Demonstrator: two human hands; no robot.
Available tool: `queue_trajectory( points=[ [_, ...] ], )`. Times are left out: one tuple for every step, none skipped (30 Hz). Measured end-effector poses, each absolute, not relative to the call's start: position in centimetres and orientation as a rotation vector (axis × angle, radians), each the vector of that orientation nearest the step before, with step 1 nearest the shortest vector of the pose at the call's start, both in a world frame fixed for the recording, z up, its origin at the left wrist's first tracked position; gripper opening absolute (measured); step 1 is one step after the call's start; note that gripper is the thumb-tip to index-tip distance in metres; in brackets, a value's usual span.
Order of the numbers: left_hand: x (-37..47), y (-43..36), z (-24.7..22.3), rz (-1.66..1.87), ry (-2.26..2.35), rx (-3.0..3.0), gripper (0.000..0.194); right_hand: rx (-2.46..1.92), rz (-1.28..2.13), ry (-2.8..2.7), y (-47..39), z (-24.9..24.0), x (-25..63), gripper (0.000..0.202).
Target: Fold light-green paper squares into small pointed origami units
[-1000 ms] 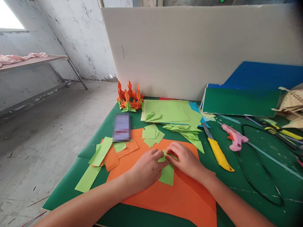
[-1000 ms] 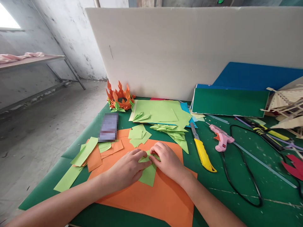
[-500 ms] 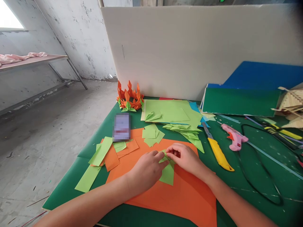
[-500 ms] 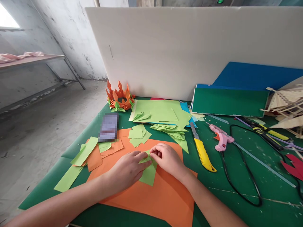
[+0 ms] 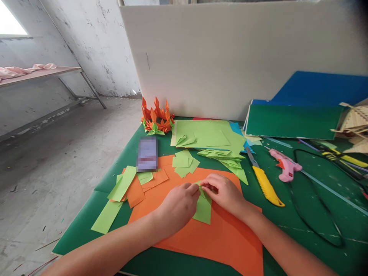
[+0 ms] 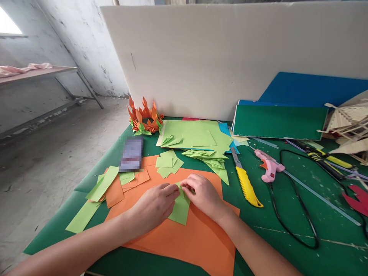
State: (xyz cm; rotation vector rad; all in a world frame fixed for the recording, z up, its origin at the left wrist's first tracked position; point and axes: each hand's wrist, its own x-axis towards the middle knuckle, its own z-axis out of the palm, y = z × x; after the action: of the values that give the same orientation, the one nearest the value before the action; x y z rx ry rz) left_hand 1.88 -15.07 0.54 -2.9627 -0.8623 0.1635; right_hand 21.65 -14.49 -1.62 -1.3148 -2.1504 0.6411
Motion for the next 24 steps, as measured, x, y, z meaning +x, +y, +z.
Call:
queue_trajectory(
  points=[
    [1.9, -15.1, 0.6, 0.147, -0.860, -2.973, 0.018, -1.320, 0.647, -2.152, -14.5, -1.7, 21.6, 0.016],
    [1.9, -15.1, 0.8, 0.131, -0.864, -2.988, 0.019, -1.329, 0.663, -2.145, -14.4, -1.8, 21.6, 0.016],
    [1.9, -15.1, 0.9, 0.114, -0.873, -3.006, 0.020, -1.343, 0.686, -2.131, -14.4, -1.9, 21.6, 0.016],
    [1.8, -15.1, 1.1, 0.100, -0.892, -3.025, 0.021, -1.359, 0.712, -2.108, -14.3, -1.9, 21.5, 0.015],
    [1.8, -15.1, 1.2, 0.087, -0.905, -3.043, 0.022, -1.377, 0.738, -2.080, -14.3, -2.0, 21.5, 0.014],
    [1.7, -15.2, 1.4, 0.070, -0.918, -3.059, 0.023, -1.391, 0.765, -2.052, -14.2, -2.1, 21.4, 0.012],
    [1.7, -15.2, 1.4, 0.050, -0.930, -3.071, 0.024, -1.401, 0.787, -2.026, -14.1, -2.2, 21.4, 0.012],
    [1.6, -15.2, 1.5, 0.026, -0.940, -3.080, 0.024, -1.409, 0.806, -2.006, -14.1, -2.2, 21.4, 0.012],
    [1.5, -15.2, 1.6, 0.003, -0.949, -3.088, 0.025, -1.415, 0.821, -1.993, -14.0, -2.2, 21.3, 0.012],
    [1.5, -15.1, 1.6, -0.011, -0.952, -3.099, 0.025, -1.419, 0.833, -1.987, -14.0, -2.2, 21.3, 0.012],
    [1.5, -15.1, 1.7, -0.015, -0.947, -3.112, 0.026, -1.421, 0.841, -1.984, -14.0, -2.2, 21.3, 0.013],
    [1.5, -15.1, 1.7, -0.009, -0.945, -3.124, 0.026, -1.423, 0.848, -1.987, -14.0, -2.1, 21.3, 0.013],
    [1.5, -15.0, 1.8, 0.006, -0.946, -3.130, 0.026, -1.423, 0.849, -1.991, -14.0, -2.0, 21.3, 0.014],
    [1.5, -15.0, 1.8, 0.026, -0.956, -3.128, 0.025, -1.422, 0.847, -1.995, -14.0, -2.0, 21.3, 0.015],
    [1.6, -15.0, 1.8, 0.046, -0.972, -3.116, 0.026, -1.417, 0.841, -2.000, -14.1, -1.9, 21.3, 0.015],
    [1.6, -15.1, 1.8, 0.060, -0.990, -3.097, 0.026, -1.408, 0.832, -2.004, -14.1, -1.9, 21.4, 0.015],
    [1.7, -15.1, 1.7, 0.069, -1.003, -3.076, 0.026, -1.394, 0.822, -2.009, -14.2, -1.9, 21.4, 0.014],
    [1.7, -15.2, 1.6, 0.074, -1.008, -3.057, 0.027, -1.375, 0.812, -2.017, -14.2, -1.9, 21.5, 0.014],
    [1.7, -15.3, 1.5, 0.079, -1.004, -3.042, 0.027, -1.350, 0.803, -2.031, -14.2, -1.9, 21.6, 0.014],
    [1.7, -15.4, 1.3, 0.084, -0.998, -3.030, 0.027, -1.318, 0.788, -2.053, -14.2, -2.0, 21.7, 0.014],
    [1.7, -15.5, 1.2, 0.090, -0.993, -3.019, 0.027, -1.280, 0.763, -2.079, -14.2, -2.1, 21.8, 0.015],
    [1.7, -15.5, 1.2, 0.097, -0.993, -3.006, 0.027, -1.241, 0.725, -2.112, -14.2, -2.2, 21.9, 0.015],
    [1.7, -15.6, 1.1, 0.104, -0.995, -2.996, 0.027, -1.201, 0.680, -2.147, -14.2, -2.2, 21.9, 0.016],
    [1.7, -15.6, 1.1, 0.111, -0.995, -2.987, 0.027, -1.165, 0.630, -2.182, -14.2, -2.2, 22.0, 0.017]
  ],
)
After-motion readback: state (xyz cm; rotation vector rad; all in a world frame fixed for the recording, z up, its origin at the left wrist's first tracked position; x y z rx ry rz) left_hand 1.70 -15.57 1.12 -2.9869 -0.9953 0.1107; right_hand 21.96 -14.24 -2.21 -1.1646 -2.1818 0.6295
